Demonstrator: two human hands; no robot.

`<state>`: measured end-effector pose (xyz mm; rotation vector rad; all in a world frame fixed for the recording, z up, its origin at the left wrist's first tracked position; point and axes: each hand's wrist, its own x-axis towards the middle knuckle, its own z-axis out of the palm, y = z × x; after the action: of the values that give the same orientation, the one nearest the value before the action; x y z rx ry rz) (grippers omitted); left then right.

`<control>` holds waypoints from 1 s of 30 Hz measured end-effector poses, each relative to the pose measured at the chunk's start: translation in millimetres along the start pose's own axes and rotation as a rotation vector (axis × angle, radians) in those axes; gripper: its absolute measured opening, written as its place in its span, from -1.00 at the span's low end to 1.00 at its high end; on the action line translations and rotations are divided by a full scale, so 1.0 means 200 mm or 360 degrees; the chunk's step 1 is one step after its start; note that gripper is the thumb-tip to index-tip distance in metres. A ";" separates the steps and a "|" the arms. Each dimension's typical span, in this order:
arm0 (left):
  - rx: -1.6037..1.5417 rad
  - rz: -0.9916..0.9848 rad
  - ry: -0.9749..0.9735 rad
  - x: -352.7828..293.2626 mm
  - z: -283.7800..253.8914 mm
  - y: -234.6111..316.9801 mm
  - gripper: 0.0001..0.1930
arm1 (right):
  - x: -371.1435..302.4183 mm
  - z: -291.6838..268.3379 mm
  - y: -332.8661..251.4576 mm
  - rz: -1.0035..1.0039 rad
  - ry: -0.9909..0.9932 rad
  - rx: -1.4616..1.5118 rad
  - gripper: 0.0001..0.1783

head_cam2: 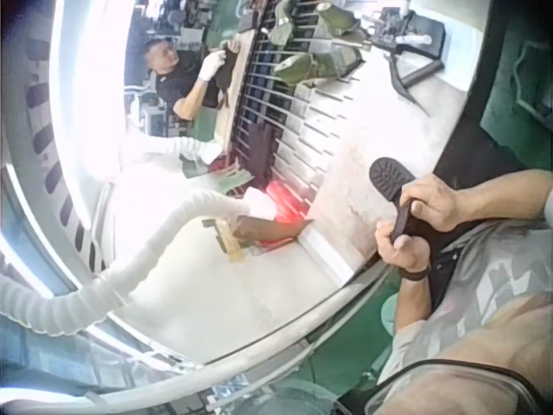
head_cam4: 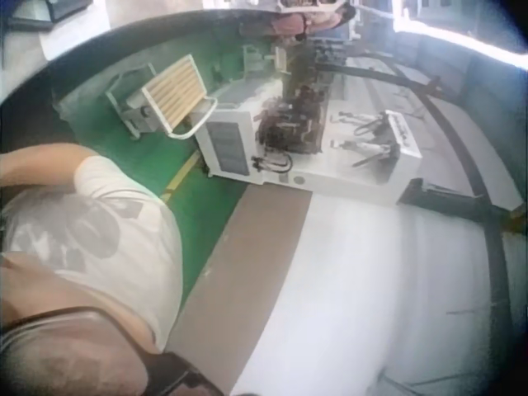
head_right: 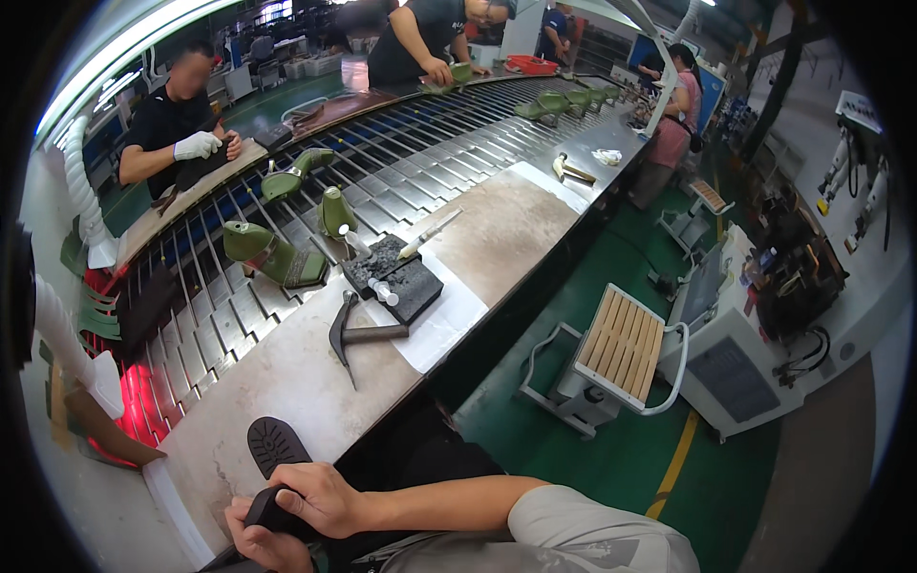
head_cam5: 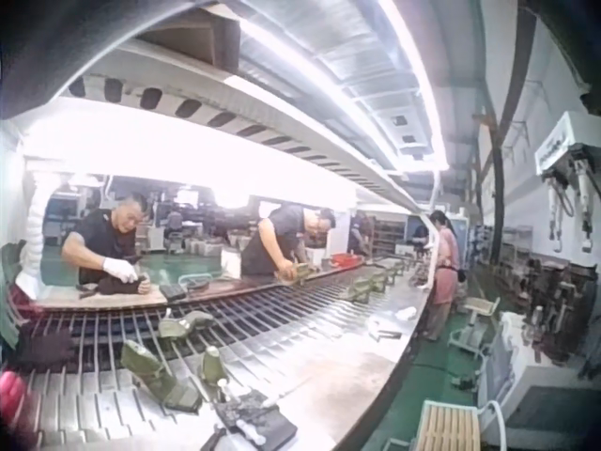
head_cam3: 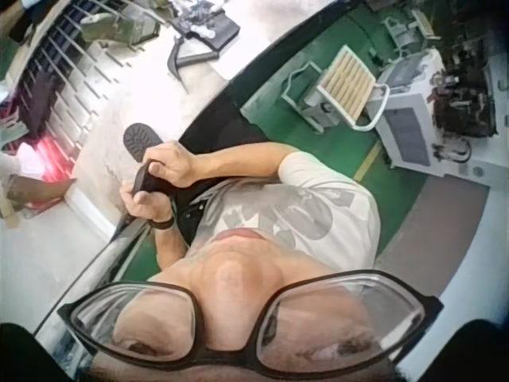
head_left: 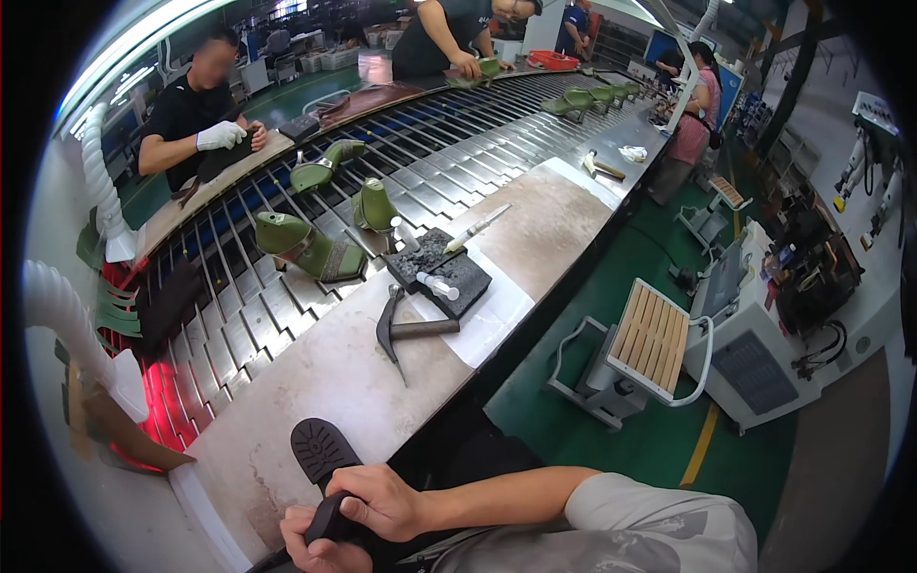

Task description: The person picks up shoe soles and boots from a conveyor belt and presses the soles onto the boots by hand.

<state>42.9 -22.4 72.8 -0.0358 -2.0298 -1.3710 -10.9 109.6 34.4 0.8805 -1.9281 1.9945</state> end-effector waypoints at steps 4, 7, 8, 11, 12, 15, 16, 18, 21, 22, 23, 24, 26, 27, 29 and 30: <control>-0.0081 0.0006 -0.0087 -0.01 -0.02 -0.02 -0.15 | -0.01 -0.02 0.03 0.0057 -0.0161 0.0076 -0.37; -0.0112 -0.0055 -0.0129 0.00 -0.02 -0.01 -0.13 | 0.00 -0.01 0.02 0.0108 -0.0165 0.0090 -0.38; -0.0099 -0.0091 -0.0134 0.01 -0.03 0.00 -0.13 | 0.00 -0.01 0.01 0.0113 -0.0105 0.0092 -0.37; -0.0003 0.0031 0.0097 0.01 0.00 0.04 -0.12 | 0.00 -0.02 -0.05 0.0022 -0.0123 0.0025 -0.36; -0.0005 0.0034 0.0098 0.02 0.01 0.05 -0.12 | 0.01 -0.01 -0.07 0.0019 -0.0122 0.0024 -0.36; -0.0206 0.0114 0.0453 0.01 0.08 0.04 -0.13 | 0.06 0.04 -0.21 -0.0312 0.0202 -0.0023 -0.23; -0.0201 0.0113 0.0456 0.04 0.11 0.05 -0.13 | 0.07 0.05 -0.21 -0.0310 0.0199 -0.0018 -0.23; -0.0088 0.0379 0.0620 0.11 0.16 0.06 -0.12 | 0.11 0.05 -0.20 -0.0334 0.0234 -0.0010 -0.19; -0.0092 0.0238 0.0394 0.05 0.09 0.02 -0.09 | 0.11 0.02 -0.13 -0.0291 0.0236 -0.0022 -0.24; -0.0103 0.0125 0.0202 0.03 0.05 0.00 -0.10 | 0.11 0.01 -0.13 -0.0233 0.0157 0.0010 -0.25; -0.0298 0.0058 0.0204 0.01 0.06 -0.05 -0.12 | 0.12 0.01 -0.14 -0.0263 0.0267 -0.0062 -0.27; -0.0294 0.0056 0.0207 0.00 0.04 -0.07 -0.12 | 0.10 0.01 -0.13 -0.0262 0.0264 -0.0059 -0.27; -0.0309 -0.0113 -0.0030 -0.02 0.01 -0.09 -0.15 | 0.03 0.02 -0.09 0.0048 0.0118 0.0019 -0.27; -0.0314 -0.0150 -0.0030 -0.03 0.03 -0.09 -0.15 | 0.01 0.03 -0.06 0.0109 0.0159 0.0056 -0.26; -0.0305 -0.0138 -0.0122 -0.02 0.03 -0.05 -0.15 | -0.02 0.00 -0.02 0.0157 0.0090 0.0100 -0.26; -0.0298 -0.0115 -0.0219 -0.02 0.04 -0.03 -0.15 | -0.03 -0.01 -0.01 0.0193 0.0028 0.0144 -0.26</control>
<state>38.8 -18.2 63.8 -0.1440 -2.0240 -1.6406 -5.5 112.4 32.0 0.7810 -1.9381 2.1662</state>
